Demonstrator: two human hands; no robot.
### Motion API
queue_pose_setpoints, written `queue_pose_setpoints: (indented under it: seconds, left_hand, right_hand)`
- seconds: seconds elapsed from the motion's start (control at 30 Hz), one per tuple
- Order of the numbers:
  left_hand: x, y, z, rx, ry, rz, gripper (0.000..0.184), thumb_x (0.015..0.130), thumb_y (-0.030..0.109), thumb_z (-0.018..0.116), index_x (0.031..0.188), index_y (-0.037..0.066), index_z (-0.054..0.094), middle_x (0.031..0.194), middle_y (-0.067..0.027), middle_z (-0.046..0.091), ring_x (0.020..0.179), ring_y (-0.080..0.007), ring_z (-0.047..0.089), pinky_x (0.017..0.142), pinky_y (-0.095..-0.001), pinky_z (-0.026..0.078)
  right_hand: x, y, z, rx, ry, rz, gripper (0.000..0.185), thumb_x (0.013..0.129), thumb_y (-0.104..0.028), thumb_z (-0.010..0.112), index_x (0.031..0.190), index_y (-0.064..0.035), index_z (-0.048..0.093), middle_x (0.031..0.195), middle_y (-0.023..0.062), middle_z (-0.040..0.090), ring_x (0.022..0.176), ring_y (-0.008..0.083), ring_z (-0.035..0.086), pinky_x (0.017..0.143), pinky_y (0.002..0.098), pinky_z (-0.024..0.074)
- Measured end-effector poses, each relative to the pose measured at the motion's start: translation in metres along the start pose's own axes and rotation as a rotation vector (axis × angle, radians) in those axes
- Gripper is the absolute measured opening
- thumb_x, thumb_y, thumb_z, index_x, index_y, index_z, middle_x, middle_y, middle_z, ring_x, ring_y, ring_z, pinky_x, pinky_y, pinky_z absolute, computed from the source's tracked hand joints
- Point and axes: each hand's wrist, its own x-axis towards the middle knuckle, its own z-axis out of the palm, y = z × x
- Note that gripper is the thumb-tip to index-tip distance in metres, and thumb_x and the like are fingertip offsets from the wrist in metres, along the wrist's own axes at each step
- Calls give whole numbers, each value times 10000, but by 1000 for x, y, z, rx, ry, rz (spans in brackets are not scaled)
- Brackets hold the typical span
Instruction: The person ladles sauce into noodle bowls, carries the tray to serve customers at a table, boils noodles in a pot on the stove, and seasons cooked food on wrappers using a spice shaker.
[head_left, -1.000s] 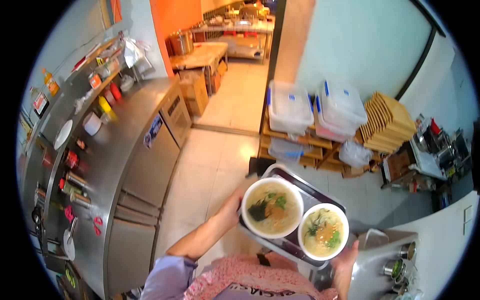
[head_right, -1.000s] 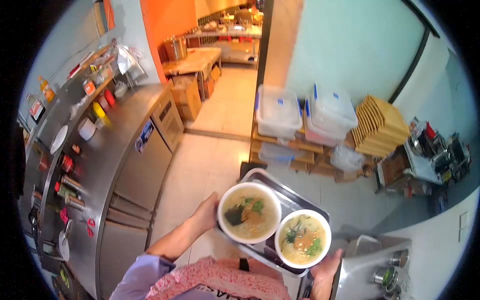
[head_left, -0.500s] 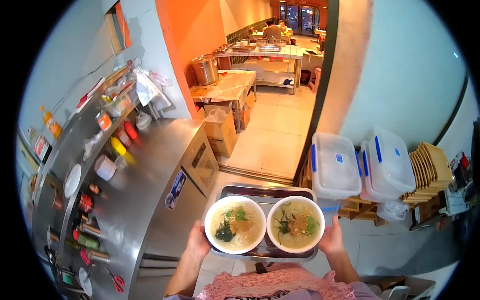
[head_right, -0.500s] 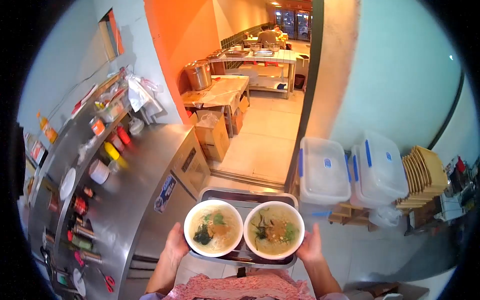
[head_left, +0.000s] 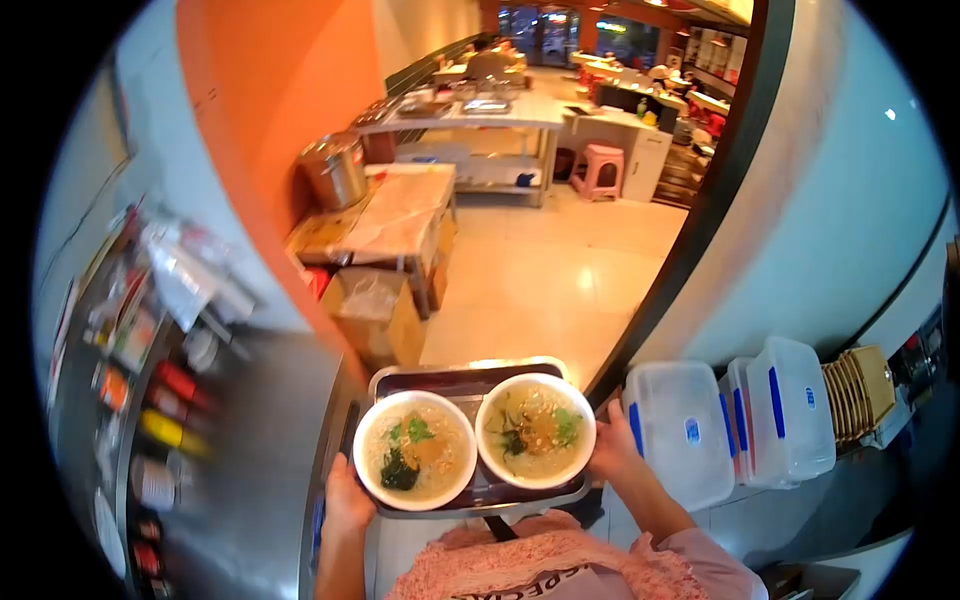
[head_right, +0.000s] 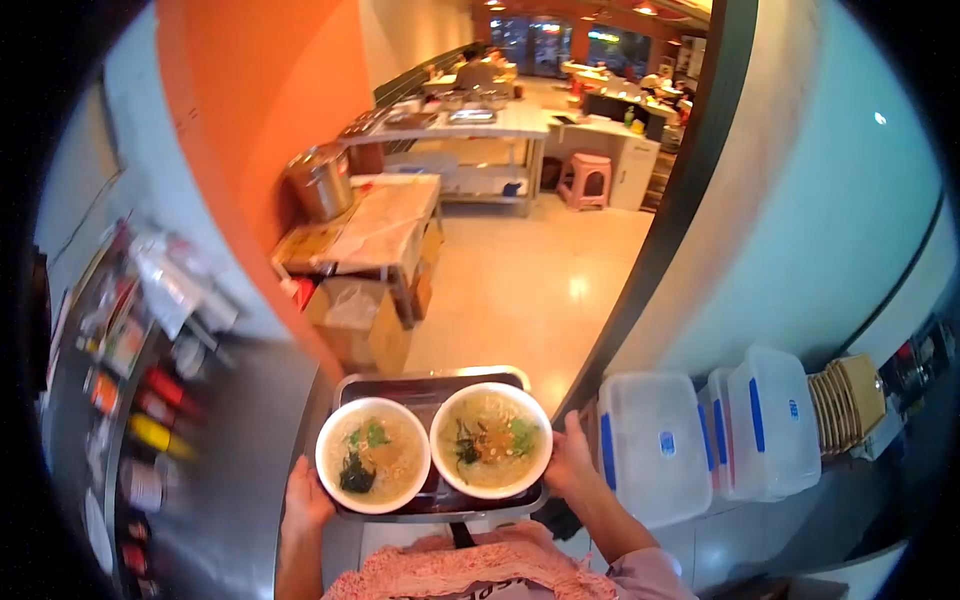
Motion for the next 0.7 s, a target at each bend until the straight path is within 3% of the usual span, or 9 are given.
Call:
queue_pose_setpoints:
  seconds: [0.2, 0.33, 0.43, 0.67, 0.7]
  left_hand:
    - [176, 49, 83, 13, 51, -68, 545, 965, 407, 257, 1185, -52, 453, 1200, -194, 514, 1134, -301, 476, 1009, -425, 342]
    - [271, 58, 137, 182, -119, 44, 527, 969, 400, 263, 1194, -40, 448, 1219, -187, 504, 1141, -293, 473, 1006, -433, 348]
    - [362, 73, 206, 148, -29, -91, 525, 967, 406, 273, 1199, -31, 451, 1231, -177, 499, 1150, -292, 467, 1013, -430, 342]
    - [528, 67, 347, 164, -42, -174, 530, 969, 394, 265, 1220, -41, 431, 1255, -187, 476, 1167, -297, 455, 1023, -414, 338]
    - [558, 63, 370, 202, -86, -175, 526, 970, 385, 263, 1223, -46, 427, 1260, -190, 471, 1169, -297, 454, 1025, -412, 336]
  right_hand:
    - [113, -68, 82, 69, 9, -109, 758, 901, -578, 321, 1138, 128, 462, 1190, 242, 516, 1116, 331, 494, 974, 436, 385]
    - [188, -121, 112, -26, 55, -192, 832, 894, -620, 233, 1142, 138, 471, 1163, 246, 531, 1106, 300, 511, 986, 407, 385]
    - [269, -181, 141, 120, -109, -186, 828, 898, -614, 216, 1170, 131, 453, 1193, 251, 511, 1143, 305, 487, 998, 411, 376]
    - [361, -315, 199, 210, 120, -258, 801, 917, -581, 177, 1209, 125, 419, 1250, 256, 463, 1177, 326, 453, 1022, 421, 346]
    - [380, -336, 199, 238, 54, -292, 798, 918, -579, 178, 1207, 125, 419, 1250, 256, 463, 1178, 326, 452, 1024, 422, 344]
